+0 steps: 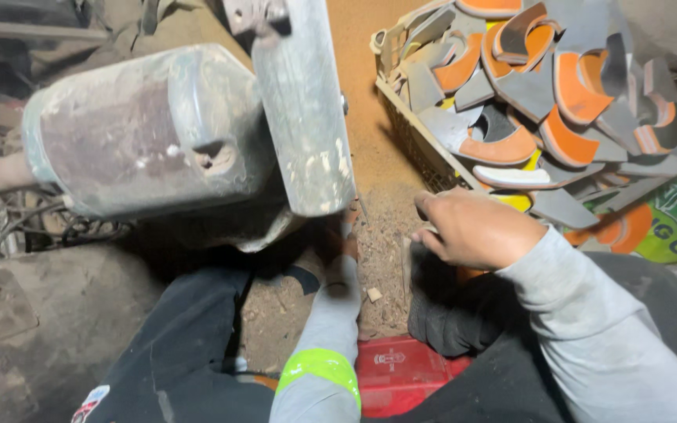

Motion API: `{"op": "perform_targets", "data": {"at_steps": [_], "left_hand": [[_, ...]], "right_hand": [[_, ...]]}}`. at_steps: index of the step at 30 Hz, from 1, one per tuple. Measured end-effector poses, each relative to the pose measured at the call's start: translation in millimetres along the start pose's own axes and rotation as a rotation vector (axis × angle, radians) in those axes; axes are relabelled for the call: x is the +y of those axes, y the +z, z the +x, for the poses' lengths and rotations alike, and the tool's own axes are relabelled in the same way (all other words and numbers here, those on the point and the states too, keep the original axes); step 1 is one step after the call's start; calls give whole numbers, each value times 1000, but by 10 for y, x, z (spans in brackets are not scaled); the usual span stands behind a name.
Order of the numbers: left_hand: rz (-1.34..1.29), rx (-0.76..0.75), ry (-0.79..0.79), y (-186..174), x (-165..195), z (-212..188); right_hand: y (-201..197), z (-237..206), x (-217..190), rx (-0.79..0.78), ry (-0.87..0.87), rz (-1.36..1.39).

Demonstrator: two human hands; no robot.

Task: The person sits on the floor and uses a bench grinder to smooth the edges of multiple orange and grey sandal soles. They handle each sole one at a time, pressing it against the rotating wheel, then place the finished pieces into a nearby crate.

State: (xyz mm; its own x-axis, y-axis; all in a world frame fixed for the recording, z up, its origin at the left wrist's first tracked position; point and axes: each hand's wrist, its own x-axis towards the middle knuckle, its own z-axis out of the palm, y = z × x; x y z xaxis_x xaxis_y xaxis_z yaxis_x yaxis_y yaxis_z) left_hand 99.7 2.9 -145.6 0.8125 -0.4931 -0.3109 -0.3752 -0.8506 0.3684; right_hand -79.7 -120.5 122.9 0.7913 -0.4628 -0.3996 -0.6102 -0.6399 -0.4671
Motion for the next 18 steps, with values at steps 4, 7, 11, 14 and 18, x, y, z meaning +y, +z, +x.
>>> {"op": "perform_targets", "data": {"at_steps": [4, 7, 11, 14, 18], "left_hand": [[-258, -147, -33, 22, 172, 35], [-511, -226, 29, 16, 261, 61], [-723, -263, -2, -7, 392, 68], [-703, -264, -101, -49, 528, 94], [-947, -363, -413, -27, 794, 90]], "right_hand": [[-7, 81, 13, 27, -2, -1], [-14, 136, -37, 84, -49, -3], [-16, 154, -121, 80, -24, -21], [-3, 147, -153, 91, -26, -9], [25, 166, -103, 111, -10, 15]]}}
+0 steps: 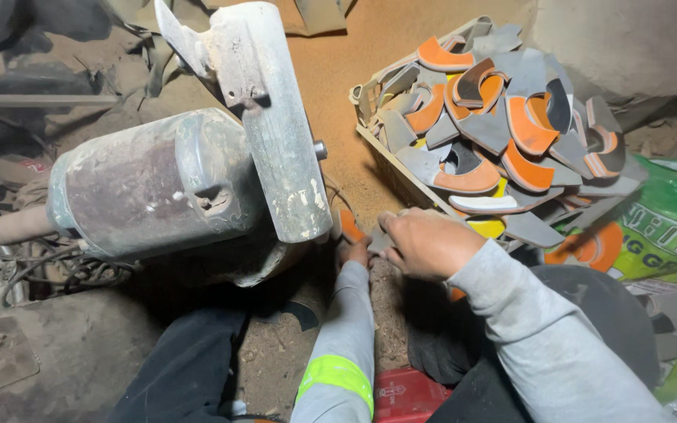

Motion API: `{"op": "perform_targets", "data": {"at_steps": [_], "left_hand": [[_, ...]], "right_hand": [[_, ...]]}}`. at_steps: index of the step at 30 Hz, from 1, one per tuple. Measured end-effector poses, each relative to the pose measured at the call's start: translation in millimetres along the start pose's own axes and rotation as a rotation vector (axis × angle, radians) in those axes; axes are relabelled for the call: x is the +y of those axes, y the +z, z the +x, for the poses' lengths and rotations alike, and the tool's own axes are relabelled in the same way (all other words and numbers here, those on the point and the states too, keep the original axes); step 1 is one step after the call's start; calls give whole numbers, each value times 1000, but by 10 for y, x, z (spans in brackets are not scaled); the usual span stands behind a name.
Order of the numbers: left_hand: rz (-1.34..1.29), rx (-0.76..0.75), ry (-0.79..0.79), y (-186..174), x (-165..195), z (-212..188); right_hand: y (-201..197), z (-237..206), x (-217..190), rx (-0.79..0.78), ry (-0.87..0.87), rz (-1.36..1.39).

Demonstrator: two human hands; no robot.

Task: The person sits on the floor and uses a bench grinder to smooth the edges of multiple orange and grey sandal soles. They handle each sole one at a time, pressing it against the rotating wheel, then place the finished pieces into a nearby crate.

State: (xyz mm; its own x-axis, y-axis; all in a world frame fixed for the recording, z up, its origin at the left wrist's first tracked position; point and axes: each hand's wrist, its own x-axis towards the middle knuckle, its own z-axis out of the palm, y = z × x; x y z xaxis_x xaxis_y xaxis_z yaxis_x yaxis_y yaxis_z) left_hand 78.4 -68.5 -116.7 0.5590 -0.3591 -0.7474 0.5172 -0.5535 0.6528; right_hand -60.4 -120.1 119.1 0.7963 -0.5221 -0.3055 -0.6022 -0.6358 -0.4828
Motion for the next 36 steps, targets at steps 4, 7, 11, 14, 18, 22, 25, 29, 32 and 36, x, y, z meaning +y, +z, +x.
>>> {"op": "perform_targets", "data": {"at_steps": [4, 7, 11, 14, 18, 22, 25, 29, 32, 36], "left_hand": [[224, 98, 194, 185, 31, -109], [145, -34, 477, 126, -34, -263], [381, -780, 511, -204, -198, -680], [1132, -1178, 485, -488, -194, -927], [1364, -570, 548, -1029, 14, -868], [1133, 22, 524, -1371, 94, -791], [1018, 37, 654, -1338, -5, -1089], [1139, -76, 758, -1052, 113, -1638], [1042, -185, 954, -974, 293, -1980], [567, -275, 1245, -921, 306, -2188]], "right_hand": [[-42, 130, 131, 32, -19, 6], [-94, 190, 201, 80, -47, 4], [-83, 123, 223, 60, -50, 19], [-72, 109, 221, 18, -44, -13], [-85, 81, 283, -5, -1, 6], [-24, 95, 352, -24, 60, -26], [152, 181, 305, -77, 92, 2], [314, 201, 211, -90, 52, 80], [249, 188, 160, -186, 71, 473], [-3, 77, 242, -175, -6, 760]]}}
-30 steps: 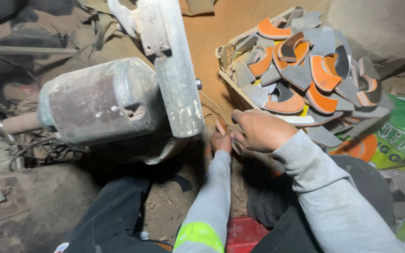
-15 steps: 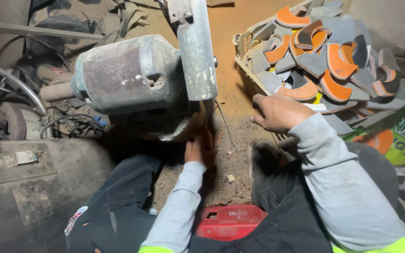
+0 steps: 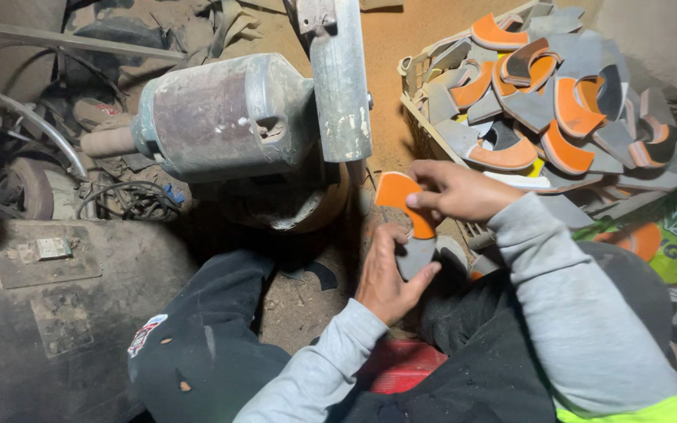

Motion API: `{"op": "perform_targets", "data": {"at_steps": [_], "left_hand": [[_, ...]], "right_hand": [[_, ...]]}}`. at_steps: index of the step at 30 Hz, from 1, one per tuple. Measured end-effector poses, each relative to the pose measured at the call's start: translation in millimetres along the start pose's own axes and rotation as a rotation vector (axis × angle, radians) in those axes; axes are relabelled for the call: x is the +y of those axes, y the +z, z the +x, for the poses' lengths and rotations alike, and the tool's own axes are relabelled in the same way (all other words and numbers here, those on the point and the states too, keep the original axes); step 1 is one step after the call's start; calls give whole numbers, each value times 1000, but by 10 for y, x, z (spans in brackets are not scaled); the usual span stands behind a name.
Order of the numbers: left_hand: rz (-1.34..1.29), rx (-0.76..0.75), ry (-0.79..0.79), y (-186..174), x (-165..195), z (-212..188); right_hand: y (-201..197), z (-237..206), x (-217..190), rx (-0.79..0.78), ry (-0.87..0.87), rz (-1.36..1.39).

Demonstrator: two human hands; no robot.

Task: The person sits on the floor and uses a bench grinder to smooth the edges of multiple orange and grey sandal soles. They handle each sole one at a time, pressing it against the rotating wheel, then place the finished pieces into a nearby crate.

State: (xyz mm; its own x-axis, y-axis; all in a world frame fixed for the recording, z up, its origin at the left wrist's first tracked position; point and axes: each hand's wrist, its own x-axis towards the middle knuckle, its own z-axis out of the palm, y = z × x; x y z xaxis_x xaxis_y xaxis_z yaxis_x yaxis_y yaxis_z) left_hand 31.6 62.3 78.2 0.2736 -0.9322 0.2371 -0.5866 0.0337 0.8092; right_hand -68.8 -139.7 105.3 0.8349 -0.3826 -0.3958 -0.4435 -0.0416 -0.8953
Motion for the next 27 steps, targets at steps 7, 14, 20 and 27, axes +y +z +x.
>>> {"op": "perform_targets", "data": {"at_steps": [7, 14, 20, 27], "left_hand": [[-938, -183, -552, 482, -241, 138], [-1153, -111, -558, 612, -389, 297], [-1197, -90, -520, 595, -334, 411], [-1257, -110, -545, 534, -340, 488]], "right_hand": [[-238, -34, -92, 46, -120, -101], [30, 344, -23, 316, -226, -177], [10, 456, -49, 413, -301, -216], [0, 535, -130, 477, -343, -320]]}}
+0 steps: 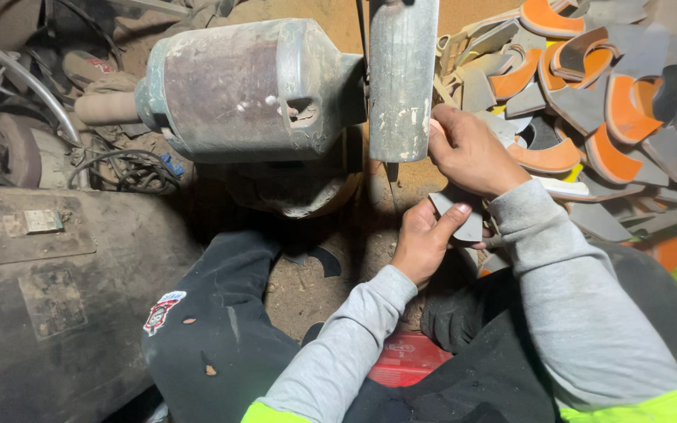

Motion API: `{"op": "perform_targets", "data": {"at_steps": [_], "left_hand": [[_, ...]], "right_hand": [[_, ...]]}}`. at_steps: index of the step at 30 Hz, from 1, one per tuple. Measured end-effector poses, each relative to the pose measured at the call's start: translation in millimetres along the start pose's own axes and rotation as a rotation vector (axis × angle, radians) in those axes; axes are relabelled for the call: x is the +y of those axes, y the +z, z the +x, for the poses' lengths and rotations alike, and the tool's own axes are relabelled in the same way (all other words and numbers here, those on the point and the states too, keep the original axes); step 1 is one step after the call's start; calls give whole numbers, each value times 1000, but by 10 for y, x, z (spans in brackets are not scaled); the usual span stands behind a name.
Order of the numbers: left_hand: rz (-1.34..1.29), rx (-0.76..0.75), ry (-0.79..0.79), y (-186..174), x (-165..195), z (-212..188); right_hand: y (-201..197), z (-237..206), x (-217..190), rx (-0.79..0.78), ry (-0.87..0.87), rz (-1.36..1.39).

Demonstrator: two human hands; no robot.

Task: The person sits on the floor and uses a bench grinder to smooth the edges of multiple orange and grey sandal soles. They handle each sole one at a time, pressing it against the rotating wheel, then place the finished pieces into a nearby crate.

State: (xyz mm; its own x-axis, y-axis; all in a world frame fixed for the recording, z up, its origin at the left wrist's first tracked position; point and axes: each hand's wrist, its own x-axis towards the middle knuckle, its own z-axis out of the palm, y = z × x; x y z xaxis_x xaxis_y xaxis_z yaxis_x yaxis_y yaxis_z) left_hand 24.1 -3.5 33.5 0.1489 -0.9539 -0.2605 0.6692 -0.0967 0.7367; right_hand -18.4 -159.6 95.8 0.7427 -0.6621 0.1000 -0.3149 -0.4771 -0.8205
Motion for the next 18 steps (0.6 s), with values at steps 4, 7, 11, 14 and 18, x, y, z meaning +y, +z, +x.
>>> {"op": "perform_targets", "data": {"at_steps": [4, 7, 11, 14, 18], "left_hand": [[8, 10, 20, 18, 11, 4], [1, 30, 12, 30, 5, -25], [43, 27, 29, 37, -35, -94], [287, 128, 115, 114, -141, -172], [903, 303, 294, 132, -203, -310]], "right_hand": [[10, 30, 7, 2, 6, -28], [16, 26, 11, -4, -36, 20], [34, -25, 10, -39, 48, -47], [6, -150, 27, -166, 95, 123], [-123, -247, 94, -420, 270, 204]]}}
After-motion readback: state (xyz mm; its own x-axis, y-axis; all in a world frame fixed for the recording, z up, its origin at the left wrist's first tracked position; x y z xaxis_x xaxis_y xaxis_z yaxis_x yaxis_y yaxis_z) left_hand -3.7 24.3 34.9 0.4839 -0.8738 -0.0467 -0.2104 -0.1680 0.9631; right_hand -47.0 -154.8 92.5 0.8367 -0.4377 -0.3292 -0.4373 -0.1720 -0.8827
